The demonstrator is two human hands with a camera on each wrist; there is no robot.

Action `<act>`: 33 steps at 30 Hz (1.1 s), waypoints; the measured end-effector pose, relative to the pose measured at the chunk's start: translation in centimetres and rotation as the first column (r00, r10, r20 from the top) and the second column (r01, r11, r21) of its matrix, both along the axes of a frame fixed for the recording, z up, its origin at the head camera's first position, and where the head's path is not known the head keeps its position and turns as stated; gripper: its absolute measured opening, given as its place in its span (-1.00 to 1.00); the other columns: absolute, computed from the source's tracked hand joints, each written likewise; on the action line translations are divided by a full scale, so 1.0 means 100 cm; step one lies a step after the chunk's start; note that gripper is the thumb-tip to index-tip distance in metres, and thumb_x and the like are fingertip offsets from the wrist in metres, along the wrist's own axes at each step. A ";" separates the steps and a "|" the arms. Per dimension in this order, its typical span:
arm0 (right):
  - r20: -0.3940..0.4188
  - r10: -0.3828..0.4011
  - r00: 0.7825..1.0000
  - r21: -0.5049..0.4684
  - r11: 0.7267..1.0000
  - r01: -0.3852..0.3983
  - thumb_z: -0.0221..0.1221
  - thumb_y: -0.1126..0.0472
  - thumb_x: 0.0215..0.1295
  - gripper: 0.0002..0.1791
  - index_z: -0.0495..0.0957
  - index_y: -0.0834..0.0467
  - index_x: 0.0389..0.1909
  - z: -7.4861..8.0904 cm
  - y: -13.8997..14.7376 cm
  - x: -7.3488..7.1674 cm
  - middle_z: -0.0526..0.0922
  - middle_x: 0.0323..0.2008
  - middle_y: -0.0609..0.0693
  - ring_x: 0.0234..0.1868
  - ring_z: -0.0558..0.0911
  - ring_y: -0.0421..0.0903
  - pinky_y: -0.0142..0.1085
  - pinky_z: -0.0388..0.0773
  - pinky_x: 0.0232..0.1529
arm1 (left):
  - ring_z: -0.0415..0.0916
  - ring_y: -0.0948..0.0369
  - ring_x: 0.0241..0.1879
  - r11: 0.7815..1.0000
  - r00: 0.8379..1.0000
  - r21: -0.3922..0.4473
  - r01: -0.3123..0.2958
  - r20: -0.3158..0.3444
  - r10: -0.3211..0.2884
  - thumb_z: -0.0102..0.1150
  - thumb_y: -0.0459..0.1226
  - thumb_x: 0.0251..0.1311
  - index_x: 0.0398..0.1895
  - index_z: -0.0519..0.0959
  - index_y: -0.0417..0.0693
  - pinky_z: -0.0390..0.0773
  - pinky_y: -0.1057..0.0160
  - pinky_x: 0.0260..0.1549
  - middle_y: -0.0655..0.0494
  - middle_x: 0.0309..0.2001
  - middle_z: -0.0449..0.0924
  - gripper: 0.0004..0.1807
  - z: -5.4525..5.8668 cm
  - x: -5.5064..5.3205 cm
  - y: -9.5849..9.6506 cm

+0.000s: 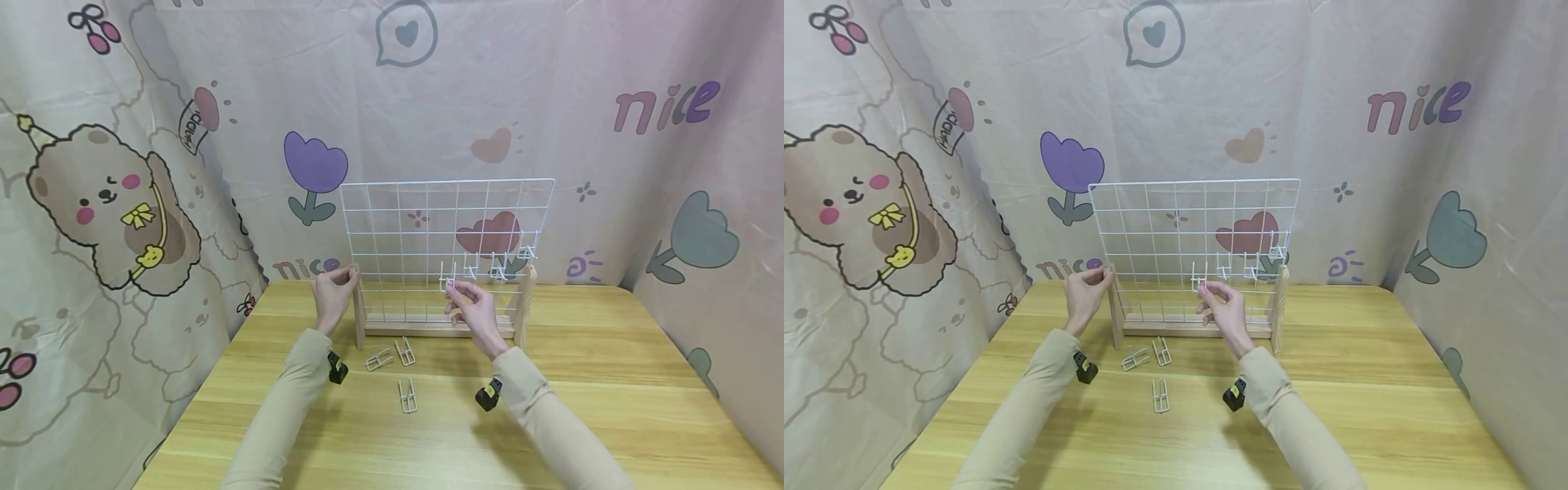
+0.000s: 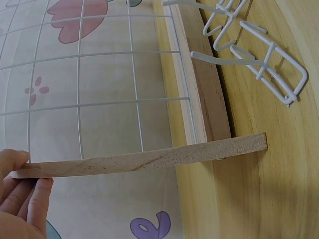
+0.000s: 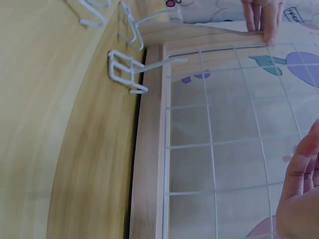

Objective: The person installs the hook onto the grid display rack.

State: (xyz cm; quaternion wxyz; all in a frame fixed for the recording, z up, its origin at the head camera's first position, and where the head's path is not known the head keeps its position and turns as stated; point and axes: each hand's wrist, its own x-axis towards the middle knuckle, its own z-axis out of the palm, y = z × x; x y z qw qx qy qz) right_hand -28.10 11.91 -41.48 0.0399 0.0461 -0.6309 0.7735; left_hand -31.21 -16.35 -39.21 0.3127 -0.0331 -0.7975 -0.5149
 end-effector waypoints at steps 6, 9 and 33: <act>0.026 0.011 1.000 -0.121 0.993 -0.008 0.25 0.26 0.38 -0.77 0.56 0.26 -0.02 0.004 -0.005 -0.002 0.70 -0.38 -0.16 -0.51 0.61 -0.26 -0.46 0.52 -0.61 | 0.77 -0.14 -0.25 1.000 1.000 -0.002 0.003 -0.010 -0.003 0.38 -0.33 0.17 -0.13 0.76 -0.24 0.42 0.00 0.20 -0.22 -0.24 0.78 -0.78 0.000 0.000 0.000; 0.030 0.026 0.999 -0.174 0.984 -0.020 0.24 0.27 0.38 -0.84 0.58 0.21 -0.08 0.005 -0.008 -0.003 0.69 -0.40 -0.15 -0.51 0.59 -0.26 -0.46 0.51 -0.60 | 0.77 -0.14 -0.25 1.000 1.000 -0.007 0.006 -0.011 -0.006 0.38 -0.33 0.17 -0.13 0.75 -0.25 0.39 0.00 0.23 -0.22 -0.23 0.78 -0.77 0.000 0.000 0.000; 0.077 0.020 0.997 -0.315 0.949 0.005 0.25 0.24 0.38 -0.95 0.63 0.03 -0.29 0.015 -0.020 -0.014 0.70 -0.43 -0.20 -0.55 0.53 -0.29 -0.47 0.43 -0.61 | 0.78 -0.09 -0.23 1.000 1.000 0.018 0.012 0.001 -0.012 0.35 -0.35 0.17 -0.13 0.75 -0.27 0.47 0.70 -0.42 -0.23 -0.20 0.78 -0.78 -0.001 -0.002 0.001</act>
